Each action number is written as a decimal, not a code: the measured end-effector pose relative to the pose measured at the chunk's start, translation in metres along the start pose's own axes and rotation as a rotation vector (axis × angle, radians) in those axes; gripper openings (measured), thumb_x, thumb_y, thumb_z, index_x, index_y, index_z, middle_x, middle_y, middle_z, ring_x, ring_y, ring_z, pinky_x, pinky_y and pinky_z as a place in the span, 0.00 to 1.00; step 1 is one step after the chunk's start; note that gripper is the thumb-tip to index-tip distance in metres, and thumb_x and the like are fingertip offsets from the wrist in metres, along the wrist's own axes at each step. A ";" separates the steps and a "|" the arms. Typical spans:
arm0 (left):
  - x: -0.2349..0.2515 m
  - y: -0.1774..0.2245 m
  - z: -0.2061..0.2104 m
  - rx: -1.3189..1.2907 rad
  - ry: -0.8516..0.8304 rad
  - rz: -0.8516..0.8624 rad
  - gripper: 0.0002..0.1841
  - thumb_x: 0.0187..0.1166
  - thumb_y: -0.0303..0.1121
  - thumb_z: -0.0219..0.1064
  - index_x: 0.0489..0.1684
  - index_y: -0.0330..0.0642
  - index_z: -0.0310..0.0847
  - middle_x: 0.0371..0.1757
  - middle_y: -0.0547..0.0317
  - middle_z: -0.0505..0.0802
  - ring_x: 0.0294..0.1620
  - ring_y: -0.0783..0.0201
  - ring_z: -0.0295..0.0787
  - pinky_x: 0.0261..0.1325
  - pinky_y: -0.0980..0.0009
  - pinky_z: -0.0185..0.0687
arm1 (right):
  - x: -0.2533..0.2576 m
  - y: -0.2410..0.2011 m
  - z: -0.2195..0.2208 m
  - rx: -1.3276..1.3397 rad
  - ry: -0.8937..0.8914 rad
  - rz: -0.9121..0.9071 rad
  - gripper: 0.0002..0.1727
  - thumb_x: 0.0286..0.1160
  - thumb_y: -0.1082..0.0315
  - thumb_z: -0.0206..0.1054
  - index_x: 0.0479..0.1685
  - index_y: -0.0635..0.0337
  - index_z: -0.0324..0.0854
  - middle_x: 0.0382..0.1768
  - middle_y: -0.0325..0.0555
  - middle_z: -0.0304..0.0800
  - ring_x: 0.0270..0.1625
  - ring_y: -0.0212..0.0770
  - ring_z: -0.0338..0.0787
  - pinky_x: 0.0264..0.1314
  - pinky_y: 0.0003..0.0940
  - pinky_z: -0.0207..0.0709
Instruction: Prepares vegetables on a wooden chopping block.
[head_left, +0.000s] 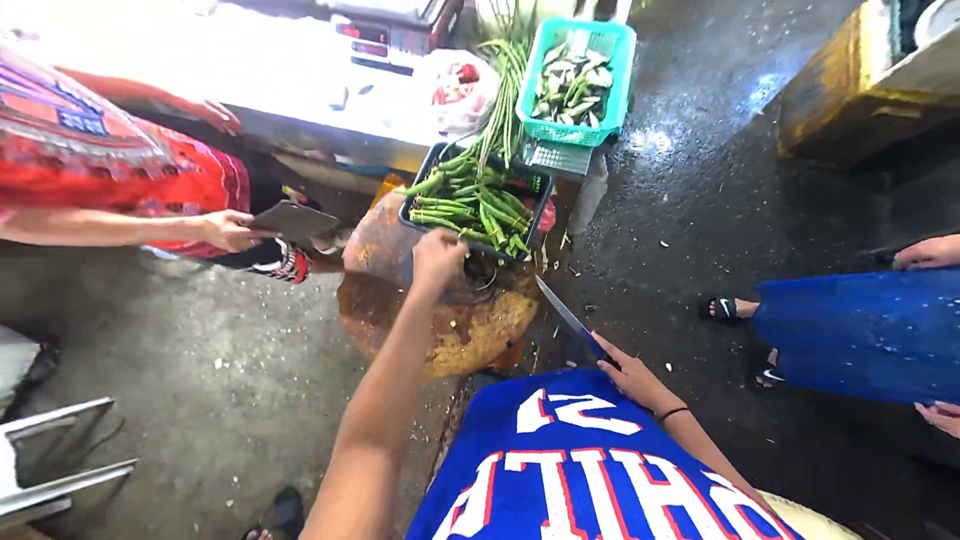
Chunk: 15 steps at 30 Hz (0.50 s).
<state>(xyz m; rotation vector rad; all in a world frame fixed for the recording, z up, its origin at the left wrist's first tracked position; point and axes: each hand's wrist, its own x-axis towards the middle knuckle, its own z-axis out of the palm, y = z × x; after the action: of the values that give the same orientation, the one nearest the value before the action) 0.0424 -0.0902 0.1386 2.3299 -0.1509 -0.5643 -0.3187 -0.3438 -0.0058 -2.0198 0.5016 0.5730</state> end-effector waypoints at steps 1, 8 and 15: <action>0.019 0.033 -0.011 -0.051 0.001 0.081 0.23 0.78 0.41 0.71 0.69 0.40 0.82 0.55 0.40 0.93 0.49 0.46 0.95 0.54 0.44 0.91 | -0.003 0.003 0.000 0.014 0.012 0.026 0.34 0.92 0.48 0.52 0.95 0.21 0.46 0.61 0.56 0.90 0.44 0.54 0.93 0.54 0.59 0.85; 0.120 0.159 -0.029 -0.331 0.154 0.432 0.23 0.88 0.40 0.59 0.77 0.36 0.74 0.61 0.44 0.90 0.50 0.55 0.94 0.50 0.56 0.94 | -0.018 0.024 0.011 0.060 0.105 0.094 0.34 0.92 0.50 0.52 0.96 0.23 0.46 0.55 0.56 0.92 0.39 0.51 0.92 0.51 0.56 0.85; 0.106 0.026 0.072 0.519 -0.126 0.381 0.22 0.77 0.34 0.69 0.71 0.44 0.84 0.73 0.40 0.84 0.74 0.37 0.80 0.69 0.32 0.79 | -0.027 0.030 0.010 0.085 0.130 0.130 0.34 0.92 0.50 0.52 0.96 0.25 0.46 0.72 0.53 0.85 0.57 0.56 0.93 0.66 0.62 0.81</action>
<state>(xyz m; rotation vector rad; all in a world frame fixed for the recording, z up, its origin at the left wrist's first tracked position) 0.1072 -0.1828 0.0728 2.6557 -0.8712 -0.5198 -0.3587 -0.3465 -0.0150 -1.9609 0.7285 0.4920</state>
